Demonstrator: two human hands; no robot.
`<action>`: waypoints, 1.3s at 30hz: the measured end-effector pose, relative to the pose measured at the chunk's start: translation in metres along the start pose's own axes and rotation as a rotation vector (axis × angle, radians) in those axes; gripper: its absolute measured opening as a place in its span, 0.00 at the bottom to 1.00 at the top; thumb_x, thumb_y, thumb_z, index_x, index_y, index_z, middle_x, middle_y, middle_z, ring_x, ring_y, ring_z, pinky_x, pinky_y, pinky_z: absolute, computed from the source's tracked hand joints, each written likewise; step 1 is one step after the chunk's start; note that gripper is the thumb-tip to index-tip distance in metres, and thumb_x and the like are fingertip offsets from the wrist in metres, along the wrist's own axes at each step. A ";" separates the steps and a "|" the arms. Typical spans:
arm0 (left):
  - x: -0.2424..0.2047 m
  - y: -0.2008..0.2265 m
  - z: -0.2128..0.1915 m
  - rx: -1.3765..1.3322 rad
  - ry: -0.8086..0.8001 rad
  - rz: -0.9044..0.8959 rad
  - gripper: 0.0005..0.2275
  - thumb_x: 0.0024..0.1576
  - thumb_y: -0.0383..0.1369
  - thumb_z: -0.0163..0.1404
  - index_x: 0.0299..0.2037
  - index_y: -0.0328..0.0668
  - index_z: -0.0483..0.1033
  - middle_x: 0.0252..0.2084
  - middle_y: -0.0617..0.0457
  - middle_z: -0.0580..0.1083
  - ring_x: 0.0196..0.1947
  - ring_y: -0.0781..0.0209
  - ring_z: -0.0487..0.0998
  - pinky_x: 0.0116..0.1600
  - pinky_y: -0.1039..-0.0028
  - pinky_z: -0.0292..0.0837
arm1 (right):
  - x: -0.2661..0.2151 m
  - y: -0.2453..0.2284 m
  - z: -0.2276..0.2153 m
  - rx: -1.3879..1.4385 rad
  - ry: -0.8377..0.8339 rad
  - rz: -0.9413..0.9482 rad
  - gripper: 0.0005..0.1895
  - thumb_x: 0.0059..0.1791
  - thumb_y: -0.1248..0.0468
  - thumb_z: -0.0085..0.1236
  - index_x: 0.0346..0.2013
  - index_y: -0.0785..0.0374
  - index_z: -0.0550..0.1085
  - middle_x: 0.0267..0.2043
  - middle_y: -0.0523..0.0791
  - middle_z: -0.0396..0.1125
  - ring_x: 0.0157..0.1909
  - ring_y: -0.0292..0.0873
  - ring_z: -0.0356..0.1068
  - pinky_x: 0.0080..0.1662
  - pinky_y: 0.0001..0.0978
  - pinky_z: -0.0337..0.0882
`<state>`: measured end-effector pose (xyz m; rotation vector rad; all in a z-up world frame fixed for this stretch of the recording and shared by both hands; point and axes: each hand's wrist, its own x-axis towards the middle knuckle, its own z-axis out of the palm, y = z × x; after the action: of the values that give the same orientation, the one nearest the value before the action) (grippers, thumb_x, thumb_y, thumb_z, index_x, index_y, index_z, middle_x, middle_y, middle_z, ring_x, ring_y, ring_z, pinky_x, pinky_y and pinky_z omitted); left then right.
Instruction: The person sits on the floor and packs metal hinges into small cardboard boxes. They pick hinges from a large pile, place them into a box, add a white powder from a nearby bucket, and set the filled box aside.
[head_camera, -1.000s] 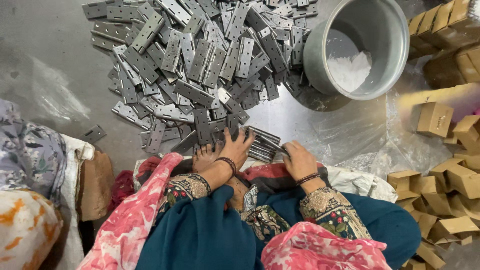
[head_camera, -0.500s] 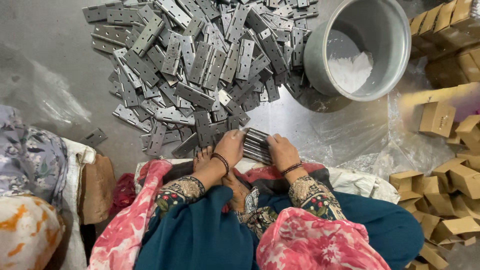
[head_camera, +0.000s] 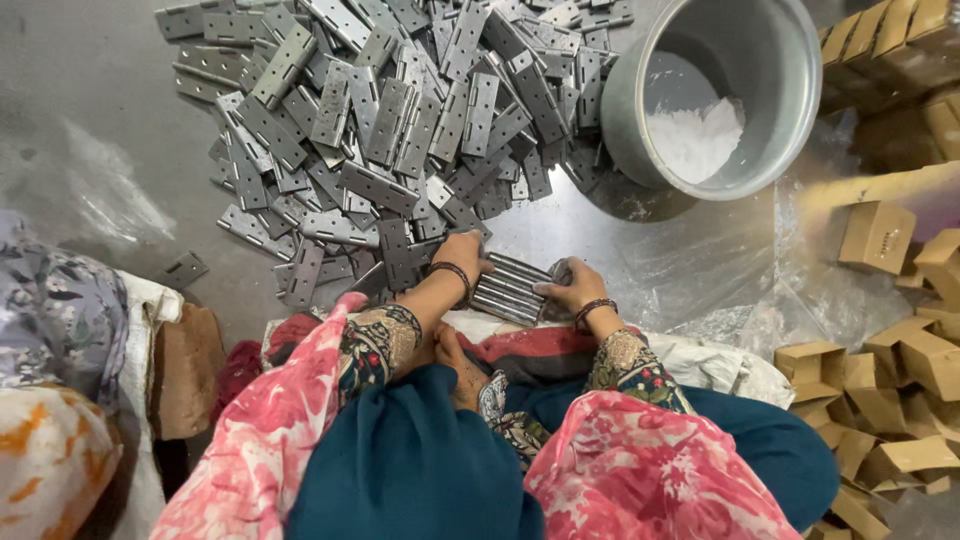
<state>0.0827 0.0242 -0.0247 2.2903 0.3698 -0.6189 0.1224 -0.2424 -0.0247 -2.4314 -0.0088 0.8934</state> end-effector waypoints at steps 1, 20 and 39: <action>-0.002 0.005 -0.005 0.028 -0.011 -0.025 0.20 0.48 0.39 0.67 0.44 0.36 0.77 0.43 0.37 0.78 0.48 0.39 0.79 0.52 0.56 0.75 | 0.004 0.001 -0.002 -0.086 0.015 -0.049 0.30 0.36 0.48 0.78 0.38 0.65 0.75 0.37 0.50 0.74 0.39 0.47 0.74 0.45 0.39 0.75; -0.077 -0.063 -0.066 0.044 0.438 0.478 0.08 0.58 0.33 0.52 0.45 0.43 0.73 0.41 0.48 0.76 0.45 0.45 0.76 0.46 0.58 0.74 | 0.072 -0.037 -0.216 -0.032 0.562 -0.239 0.14 0.51 0.63 0.63 0.51 0.59 0.79 0.44 0.52 0.75 0.39 0.46 0.76 0.45 0.35 0.75; -0.079 -0.063 -0.075 0.074 0.452 0.507 0.13 0.55 0.37 0.56 0.47 0.43 0.75 0.42 0.49 0.75 0.47 0.46 0.75 0.49 0.61 0.74 | 0.182 0.022 -0.219 -0.246 0.567 -0.113 0.16 0.44 0.65 0.69 0.46 0.62 0.83 0.41 0.55 0.76 0.41 0.49 0.77 0.50 0.36 0.74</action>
<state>0.0137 0.1157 0.0276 2.4508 -0.0369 0.1445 0.3921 -0.3349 -0.0060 -2.7983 -0.0506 0.1375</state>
